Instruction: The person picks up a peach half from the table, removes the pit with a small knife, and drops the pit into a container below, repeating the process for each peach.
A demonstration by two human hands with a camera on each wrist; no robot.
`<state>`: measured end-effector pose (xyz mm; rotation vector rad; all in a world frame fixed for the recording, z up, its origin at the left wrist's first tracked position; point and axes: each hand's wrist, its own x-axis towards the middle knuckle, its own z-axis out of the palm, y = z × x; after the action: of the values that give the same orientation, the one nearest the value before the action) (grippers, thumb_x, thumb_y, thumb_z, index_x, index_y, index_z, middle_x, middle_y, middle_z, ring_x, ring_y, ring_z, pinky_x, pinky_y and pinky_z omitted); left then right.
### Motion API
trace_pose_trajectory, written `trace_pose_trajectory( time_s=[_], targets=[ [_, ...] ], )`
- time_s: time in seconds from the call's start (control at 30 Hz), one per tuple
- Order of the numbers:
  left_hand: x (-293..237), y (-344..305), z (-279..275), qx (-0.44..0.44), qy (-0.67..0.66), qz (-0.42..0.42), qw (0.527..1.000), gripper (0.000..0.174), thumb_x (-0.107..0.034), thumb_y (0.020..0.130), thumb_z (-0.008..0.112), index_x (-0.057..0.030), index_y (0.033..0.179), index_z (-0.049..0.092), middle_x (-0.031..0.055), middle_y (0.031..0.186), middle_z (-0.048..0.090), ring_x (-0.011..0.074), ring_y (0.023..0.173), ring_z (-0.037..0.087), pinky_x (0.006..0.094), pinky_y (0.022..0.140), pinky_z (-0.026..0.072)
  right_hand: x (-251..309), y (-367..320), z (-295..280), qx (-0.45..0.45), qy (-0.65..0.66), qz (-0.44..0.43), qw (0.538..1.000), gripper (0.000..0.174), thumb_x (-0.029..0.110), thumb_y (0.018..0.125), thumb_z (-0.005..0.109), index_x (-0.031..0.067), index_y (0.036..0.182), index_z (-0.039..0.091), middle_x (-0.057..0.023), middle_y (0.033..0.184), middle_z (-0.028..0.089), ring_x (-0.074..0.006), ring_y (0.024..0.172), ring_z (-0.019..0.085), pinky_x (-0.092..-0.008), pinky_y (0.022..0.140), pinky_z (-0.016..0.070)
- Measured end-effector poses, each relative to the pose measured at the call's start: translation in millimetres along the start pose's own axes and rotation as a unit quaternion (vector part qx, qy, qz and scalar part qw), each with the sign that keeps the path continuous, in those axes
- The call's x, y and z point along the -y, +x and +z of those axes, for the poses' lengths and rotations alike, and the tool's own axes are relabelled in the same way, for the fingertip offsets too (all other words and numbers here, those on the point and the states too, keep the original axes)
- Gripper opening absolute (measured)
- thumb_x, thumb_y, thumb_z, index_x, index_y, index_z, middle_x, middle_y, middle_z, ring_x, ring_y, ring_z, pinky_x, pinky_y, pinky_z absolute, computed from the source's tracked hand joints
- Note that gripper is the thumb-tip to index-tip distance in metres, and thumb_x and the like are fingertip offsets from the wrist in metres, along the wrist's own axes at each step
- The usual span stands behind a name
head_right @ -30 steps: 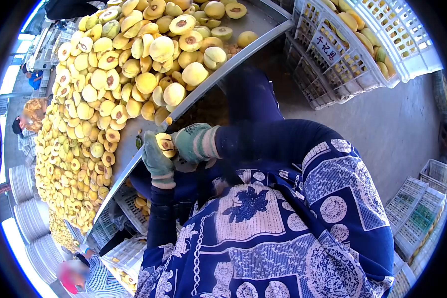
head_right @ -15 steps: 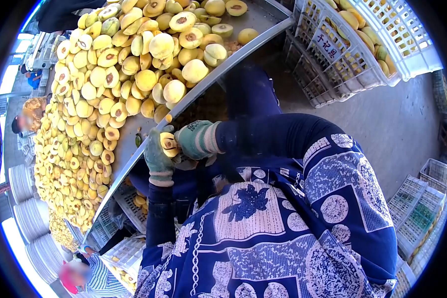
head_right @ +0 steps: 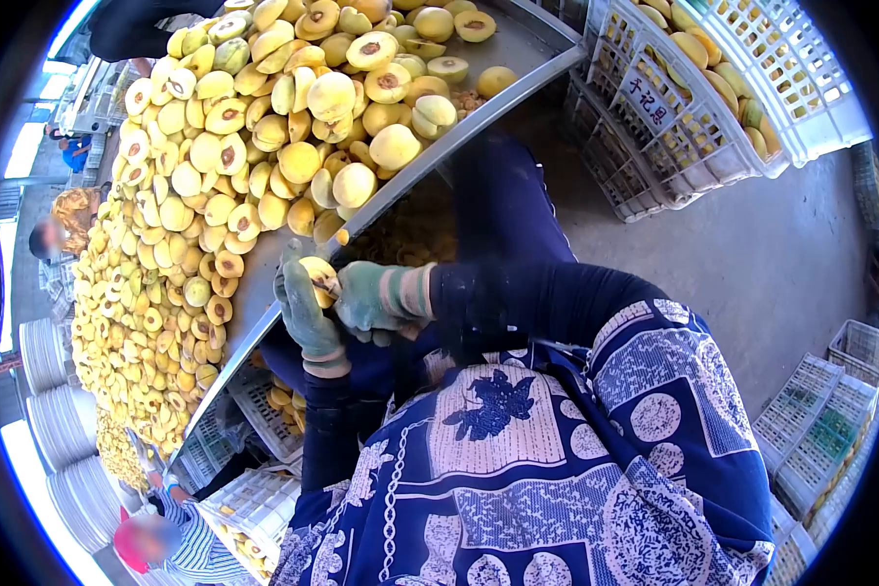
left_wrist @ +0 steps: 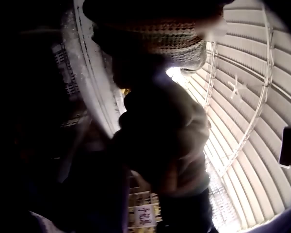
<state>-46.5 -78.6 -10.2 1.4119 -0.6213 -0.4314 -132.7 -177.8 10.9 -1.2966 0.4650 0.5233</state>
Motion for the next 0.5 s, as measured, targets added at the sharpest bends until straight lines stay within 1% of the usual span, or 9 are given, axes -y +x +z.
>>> trace_pose_trajectory(
  time_s=[0.1,0.17,0.23,0.27,0.3,0.37,0.43,0.47,0.5],
  targets=[
    [0.7,-1.7,-1.0,-0.042,-0.039,-0.014,0.998,0.040,-0.027,0.093,0.053,0.0040,0.118,0.051,0.0052,0.074,0.059,0.0100,0.059,0.052,0.0231,0.055,0.0423,-5.1,6.9,5.3,0.031,0.035,0.008,0.999,0.016,0.011,0.085,0.049,0.0014,0.079,0.059,-0.0113,0.064,0.060,-0.0226,0.045,0.059,-0.0416,0.033,0.0467],
    [-0.9,-9.0,-10.1,-0.007,0.012,-0.086,0.996,0.039,-0.030,0.095,0.049,0.0010,0.118,0.052,0.0129,0.095,0.064,0.0202,0.086,0.061,0.0302,0.077,0.0490,1.8,-2.8,8.6,0.017,-0.002,0.025,1.000,0.018,0.013,0.087,0.048,-0.0015,0.087,0.058,-0.0122,0.069,0.062,-0.0231,0.046,0.059,-0.0397,0.034,0.0490],
    [-1.3,-11.8,-11.2,0.001,-0.012,-0.111,0.994,0.041,-0.032,0.095,0.048,0.0027,0.115,0.053,0.0148,0.094,0.064,0.0210,0.084,0.062,0.0306,0.075,0.0499,5.1,1.4,1.4,0.051,-0.329,0.028,0.943,0.031,0.029,0.089,0.051,0.0010,0.101,0.059,-0.0177,0.078,0.065,-0.0266,0.055,0.064,-0.0373,0.037,0.0519],
    [-3.4,-10.6,-12.1,0.014,-0.033,-0.133,0.990,0.043,-0.034,0.095,0.047,0.0043,0.113,0.054,0.0168,0.092,0.064,0.0218,0.081,0.063,0.0310,0.074,0.0509,8.3,-13.2,3.0,-0.013,-0.217,0.041,0.975,0.037,0.033,0.089,0.052,0.0017,0.108,0.056,-0.0189,0.080,0.065,-0.0265,0.052,0.063,-0.0350,0.037,0.0508],
    [-4.1,-8.4,-11.8,0.028,-0.056,-0.154,0.986,0.046,-0.036,0.095,0.046,0.0059,0.110,0.055,0.0187,0.091,0.065,0.0226,0.079,0.063,0.0314,0.072,0.0519,7.6,-13.0,2.6,-0.015,-0.217,0.040,0.975,0.037,0.033,0.089,0.052,0.0017,0.108,0.056,-0.0189,0.080,0.065,-0.0265,0.052,0.063,-0.0350,0.037,0.0508],
    [0.5,-7.9,-10.9,0.024,-0.025,-0.117,0.992,0.048,-0.037,0.094,0.048,0.0074,0.109,0.055,0.0195,0.091,0.064,0.0232,0.079,0.063,0.0317,0.071,0.0522,1.8,-9.7,3.7,-0.022,-0.230,0.026,0.973,0.034,0.032,0.090,0.051,0.0077,0.114,0.052,-0.0125,0.099,0.058,-0.0224,0.076,0.058,-0.0353,0.057,0.0487],
    [0.5,-8.8,-10.3,0.057,0.187,0.088,0.977,0.045,-0.035,0.094,0.048,0.0074,0.106,0.057,0.0181,0.090,0.064,0.0236,0.079,0.064,0.0311,0.072,0.0523,-2.1,-5.1,6.5,-0.028,-0.240,0.009,0.970,0.034,0.031,0.092,0.049,0.0137,0.121,0.049,-0.0061,0.118,0.052,-0.0184,0.100,0.052,-0.0355,0.078,0.0466],
    [0.3,-9.3,-10.0,0.057,0.187,0.089,0.977,0.045,-0.035,0.094,0.048,0.0074,0.106,0.057,0.0181,0.090,0.064,0.0236,0.079,0.064,0.0311,0.072,0.0523,-2.6,-4.8,6.6,-0.033,-0.246,0.000,0.969,0.035,0.030,0.093,0.049,0.0167,0.125,0.047,-0.0030,0.128,0.049,-0.0163,0.112,0.049,-0.0357,0.088,0.0456],
    [-0.2,-8.7,-9.5,0.028,0.115,0.017,0.993,0.040,-0.030,0.095,0.047,0.0071,0.106,0.057,0.0170,0.092,0.064,0.0235,0.080,0.064,0.0311,0.071,0.0528,-2.0,-5.5,5.9,-0.036,-0.245,0.000,0.969,0.035,0.030,0.093,0.049,0.0167,0.125,0.047,-0.0030,0.128,0.049,-0.0163,0.112,0.049,-0.0357,0.088,0.0456]
  ],
)
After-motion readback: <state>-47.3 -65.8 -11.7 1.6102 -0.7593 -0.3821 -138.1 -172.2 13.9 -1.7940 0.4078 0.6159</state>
